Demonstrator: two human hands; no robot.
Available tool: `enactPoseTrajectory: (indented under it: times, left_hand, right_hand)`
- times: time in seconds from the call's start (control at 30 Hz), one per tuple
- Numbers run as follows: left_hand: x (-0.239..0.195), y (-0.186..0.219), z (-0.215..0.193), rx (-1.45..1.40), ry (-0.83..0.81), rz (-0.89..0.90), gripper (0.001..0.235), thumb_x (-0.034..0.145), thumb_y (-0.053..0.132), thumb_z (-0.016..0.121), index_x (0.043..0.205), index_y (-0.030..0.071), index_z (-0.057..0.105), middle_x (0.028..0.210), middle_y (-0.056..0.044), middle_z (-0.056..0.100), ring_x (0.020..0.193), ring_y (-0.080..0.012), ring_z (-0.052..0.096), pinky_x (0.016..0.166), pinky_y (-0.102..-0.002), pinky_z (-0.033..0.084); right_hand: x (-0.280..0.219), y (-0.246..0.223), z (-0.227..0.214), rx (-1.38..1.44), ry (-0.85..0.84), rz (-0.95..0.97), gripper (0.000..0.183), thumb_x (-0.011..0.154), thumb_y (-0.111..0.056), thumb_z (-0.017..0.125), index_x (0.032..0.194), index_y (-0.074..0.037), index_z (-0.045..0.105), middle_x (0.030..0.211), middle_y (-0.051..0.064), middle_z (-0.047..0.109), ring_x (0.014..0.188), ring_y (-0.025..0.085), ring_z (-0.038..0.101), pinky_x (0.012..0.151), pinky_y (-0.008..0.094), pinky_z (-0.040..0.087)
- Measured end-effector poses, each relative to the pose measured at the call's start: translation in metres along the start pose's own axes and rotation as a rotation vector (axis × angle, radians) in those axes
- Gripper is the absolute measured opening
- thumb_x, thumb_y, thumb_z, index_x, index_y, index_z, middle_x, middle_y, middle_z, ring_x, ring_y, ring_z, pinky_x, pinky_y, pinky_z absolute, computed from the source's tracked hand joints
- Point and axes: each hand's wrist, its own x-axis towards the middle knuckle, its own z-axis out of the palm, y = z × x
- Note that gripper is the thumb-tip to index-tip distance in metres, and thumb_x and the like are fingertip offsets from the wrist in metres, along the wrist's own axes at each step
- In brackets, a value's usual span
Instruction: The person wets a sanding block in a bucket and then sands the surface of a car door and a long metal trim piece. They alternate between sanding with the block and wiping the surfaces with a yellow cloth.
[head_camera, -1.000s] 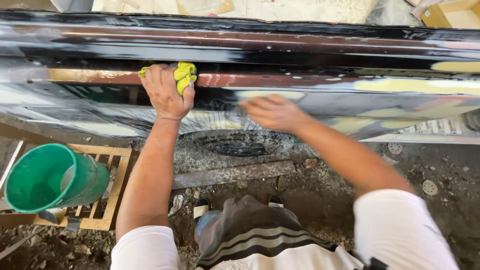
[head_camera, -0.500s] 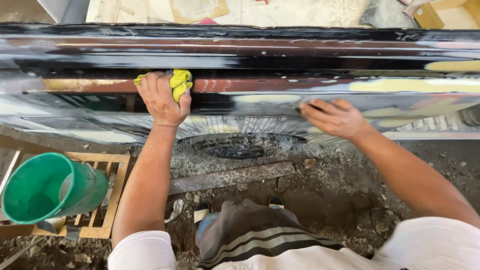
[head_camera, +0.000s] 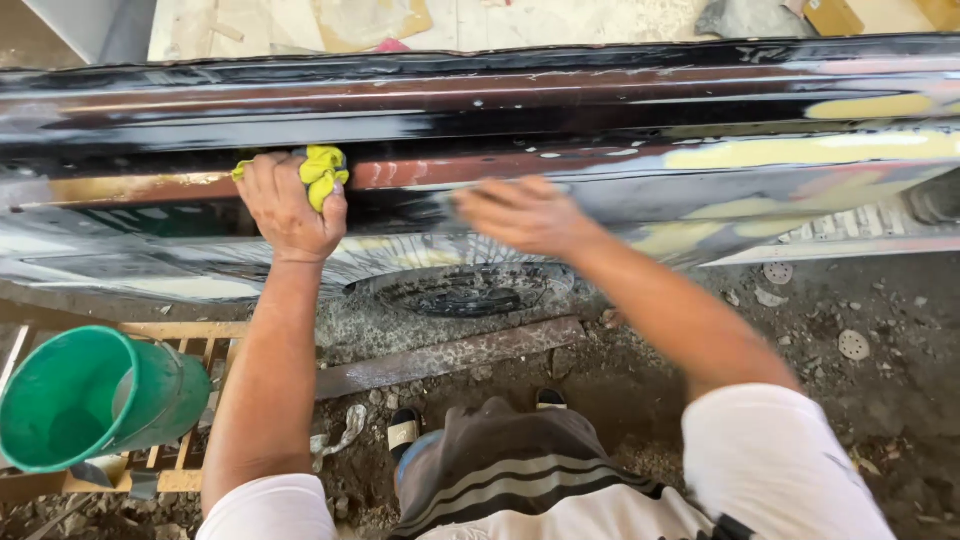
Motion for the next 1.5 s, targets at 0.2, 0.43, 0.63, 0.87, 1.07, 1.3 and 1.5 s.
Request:
enactPoseTrajectory:
  times: [0.2,0.43,0.63,0.87,1.07,1.3,1.5]
  left_hand:
    - [-0.003,0.001,0.010,0.016,0.051,-0.019,0.051,0.102,0.054,0.055,0.113,0.004,0.058,0.106,-0.020,0.052,0.099,-0.0403,0.049,0.091,-0.053,0.038]
    - [-0.004,0.012,0.013,0.039,0.072,-0.055,0.049,0.101,0.053,0.054,0.110,0.005,0.058,0.104,-0.019,0.052,0.098,-0.0403,0.050,0.089,-0.053,0.037]
    - [0.008,0.047,0.022,-0.009,0.007,0.025,0.050,0.101,0.054,0.054,0.114,0.006,0.059,0.111,-0.018,0.056,0.102,-0.0382,0.052,0.092,-0.052,0.038]
    - [0.016,0.073,0.044,-0.061,0.005,0.072,0.046,0.096,0.049,0.061,0.114,0.007,0.063,0.109,-0.015,0.057,0.100,-0.0372,0.052,0.091,-0.052,0.039]
    - [0.015,0.072,0.044,-0.048,0.058,0.044,0.047,0.094,0.049,0.062,0.114,0.007,0.063,0.108,-0.015,0.056,0.098,-0.0380,0.053,0.091,-0.053,0.039]
    - [0.011,0.069,0.041,-0.082,0.017,0.040,0.047,0.094,0.048,0.063,0.114,0.006,0.063,0.108,-0.015,0.057,0.099,-0.0374,0.053,0.091,-0.053,0.039]
    - [0.013,0.071,0.038,-0.111,-0.008,0.070,0.044,0.095,0.045,0.064,0.115,0.006,0.061,0.109,-0.016,0.057,0.101,-0.0381,0.053,0.092,-0.053,0.040]
  right_hand:
    - [-0.158,0.070,-0.100,-0.231,-0.174,0.152,0.027,0.104,-0.022,0.072,0.129,-0.025,0.063,0.156,-0.004,0.055,0.131,0.020,0.053,0.097,0.040,0.040]
    - [-0.038,0.038,-0.065,0.015,-0.650,0.051,0.058,0.078,-0.009,0.072,0.129,-0.035,0.061,0.152,-0.008,0.051,0.129,0.017,0.056,0.096,0.032,0.051]
    - [0.035,-0.009,-0.008,0.239,-0.112,0.072,0.026,0.097,-0.014,0.076,0.118,-0.015,0.060,0.154,0.005,0.053,0.132,0.022,0.053,0.100,0.039,0.044]
    - [-0.145,0.067,-0.101,0.016,-0.432,0.319,0.057,0.082,-0.012,0.080,0.133,-0.031,0.061,0.153,-0.001,0.046,0.134,0.023,0.048,0.101,0.040,0.037]
    - [-0.124,0.072,-0.082,-0.097,-0.267,0.133,0.044,0.086,-0.020,0.075,0.126,-0.029,0.059,0.147,-0.002,0.057,0.127,0.021,0.055,0.095,0.037,0.042]
    - [0.044,-0.005,-0.017,0.134,0.040,0.083,0.024,0.095,-0.019,0.069,0.117,-0.017,0.062,0.148,0.004,0.055,0.126,0.020,0.057,0.096,0.037,0.047]
    - [-0.072,0.045,-0.079,0.184,-0.480,0.329,0.058,0.081,-0.012,0.072,0.131,-0.038,0.060,0.147,0.000,0.055,0.124,0.024,0.054,0.084,0.042,0.049]
